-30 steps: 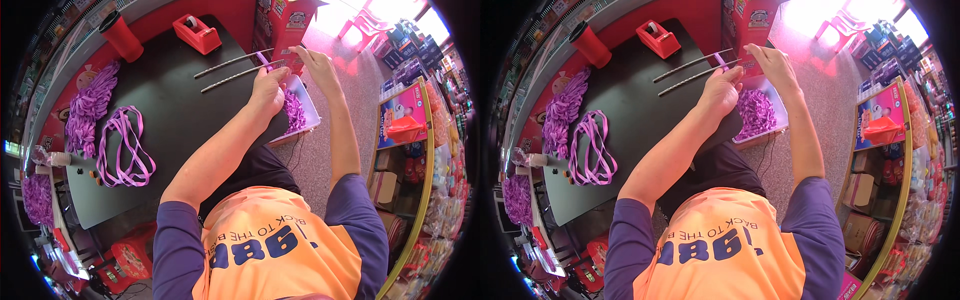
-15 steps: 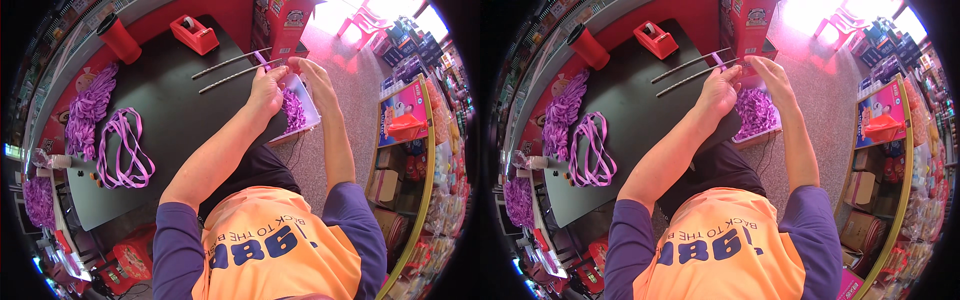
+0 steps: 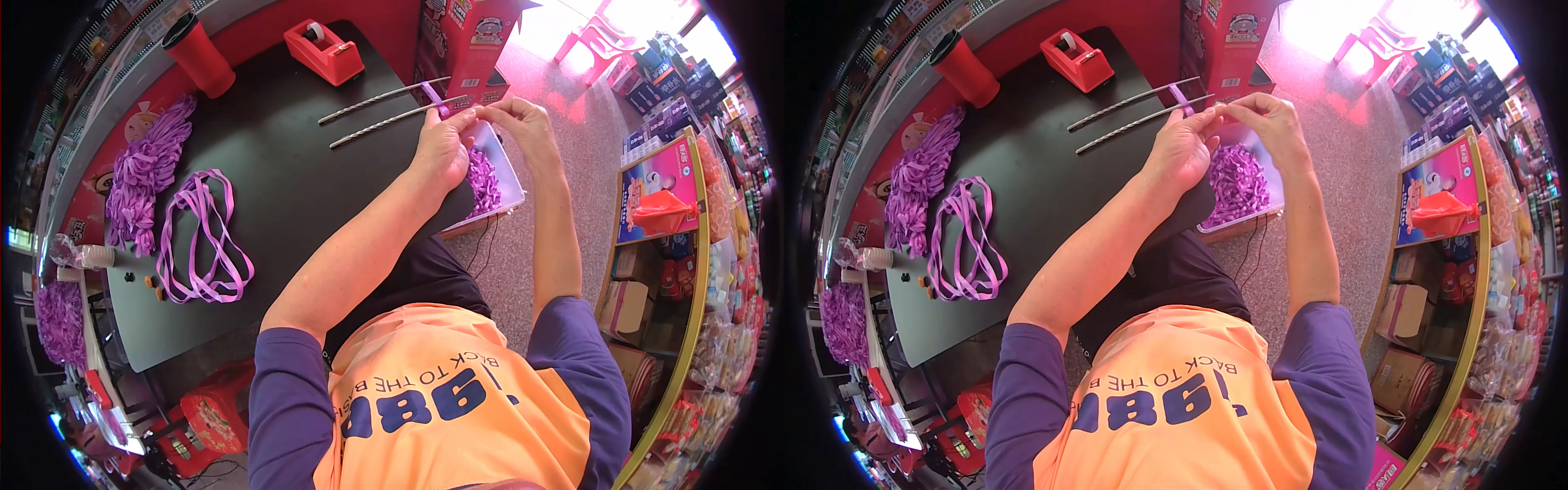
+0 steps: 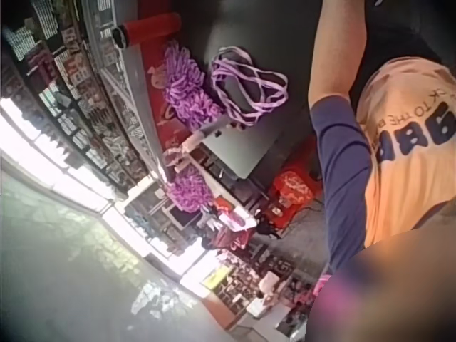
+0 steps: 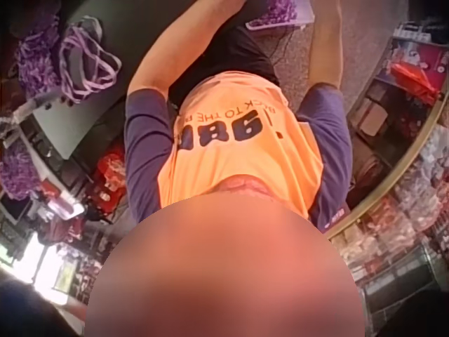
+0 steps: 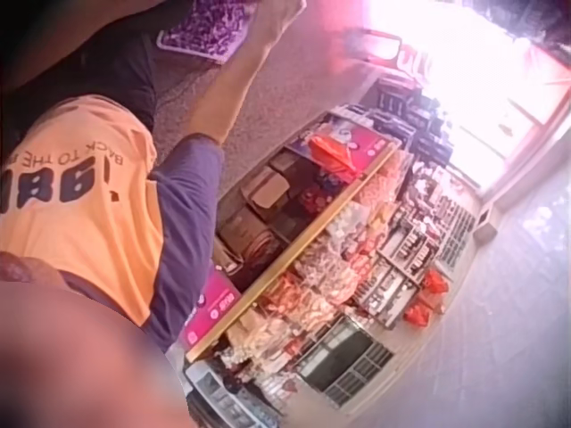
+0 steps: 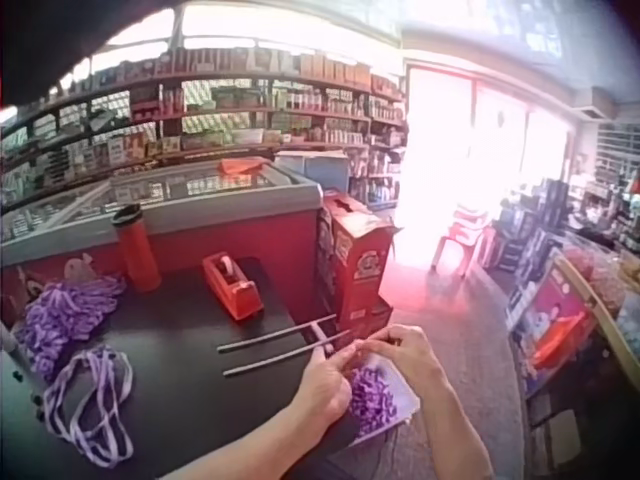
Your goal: The person is wrapping pink ribbon around two metal rods and then cutting or processing the loops into small shredded segments.
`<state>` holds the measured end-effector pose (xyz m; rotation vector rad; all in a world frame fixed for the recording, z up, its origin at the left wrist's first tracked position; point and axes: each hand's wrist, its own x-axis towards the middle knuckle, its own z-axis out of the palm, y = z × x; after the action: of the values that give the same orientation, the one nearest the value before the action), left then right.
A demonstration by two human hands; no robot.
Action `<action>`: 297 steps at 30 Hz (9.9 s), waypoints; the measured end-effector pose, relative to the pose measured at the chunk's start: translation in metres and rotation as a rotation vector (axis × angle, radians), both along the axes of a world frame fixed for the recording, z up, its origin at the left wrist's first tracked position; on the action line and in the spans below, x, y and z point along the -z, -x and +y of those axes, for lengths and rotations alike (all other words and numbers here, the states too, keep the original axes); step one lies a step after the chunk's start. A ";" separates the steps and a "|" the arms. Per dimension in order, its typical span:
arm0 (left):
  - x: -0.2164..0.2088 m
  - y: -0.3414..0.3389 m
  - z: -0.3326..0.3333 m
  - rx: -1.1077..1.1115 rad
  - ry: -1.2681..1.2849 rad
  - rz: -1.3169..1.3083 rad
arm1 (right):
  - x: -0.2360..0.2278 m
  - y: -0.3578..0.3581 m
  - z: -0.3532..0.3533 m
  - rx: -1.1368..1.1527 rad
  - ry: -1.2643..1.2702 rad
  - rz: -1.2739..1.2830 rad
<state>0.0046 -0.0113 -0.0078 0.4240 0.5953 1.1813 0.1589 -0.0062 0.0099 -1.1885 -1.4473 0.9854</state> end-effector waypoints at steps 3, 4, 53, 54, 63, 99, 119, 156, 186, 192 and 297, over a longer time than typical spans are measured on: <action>-0.001 0.001 0.000 0.063 0.019 -0.048 | -0.015 -0.006 0.012 0.044 -0.053 -0.121; -0.001 0.001 0.000 0.057 0.021 -0.051 | -0.024 -0.008 0.019 0.048 -0.077 -0.156; -0.004 0.007 -0.006 0.017 0.049 -0.081 | 0.055 0.052 0.065 -0.403 0.466 0.382; -0.006 0.006 -0.007 0.017 0.051 -0.089 | 0.052 0.053 0.062 -0.376 0.450 0.409; -0.007 0.005 -0.007 0.033 0.044 -0.080 | 0.066 0.060 0.063 -0.217 0.533 0.781; -0.003 0.004 -0.005 0.037 0.045 -0.100 | 0.037 0.001 0.113 -0.331 0.541 0.073; -0.003 0.004 -0.007 0.028 0.087 -0.133 | 0.083 0.061 0.089 -0.271 0.788 0.703; 0.003 -0.003 -0.004 -0.002 -0.003 -0.080 | 0.001 0.038 0.080 -0.095 0.049 -0.553; -0.013 0.097 0.004 -0.115 -1.036 2.205 | -0.013 0.039 0.131 -0.482 -0.123 -0.479; -0.008 0.101 0.002 -0.096 -1.026 2.145 | -0.008 0.040 0.147 -0.861 0.454 -0.251; -0.033 0.069 0.075 -0.181 -0.738 1.387 | 0.047 -0.004 0.104 -0.552 0.367 0.705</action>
<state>-0.0644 0.0638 0.0253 1.9206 1.3741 1.1221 0.1631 0.0978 -0.0370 -0.5555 -1.0409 1.8870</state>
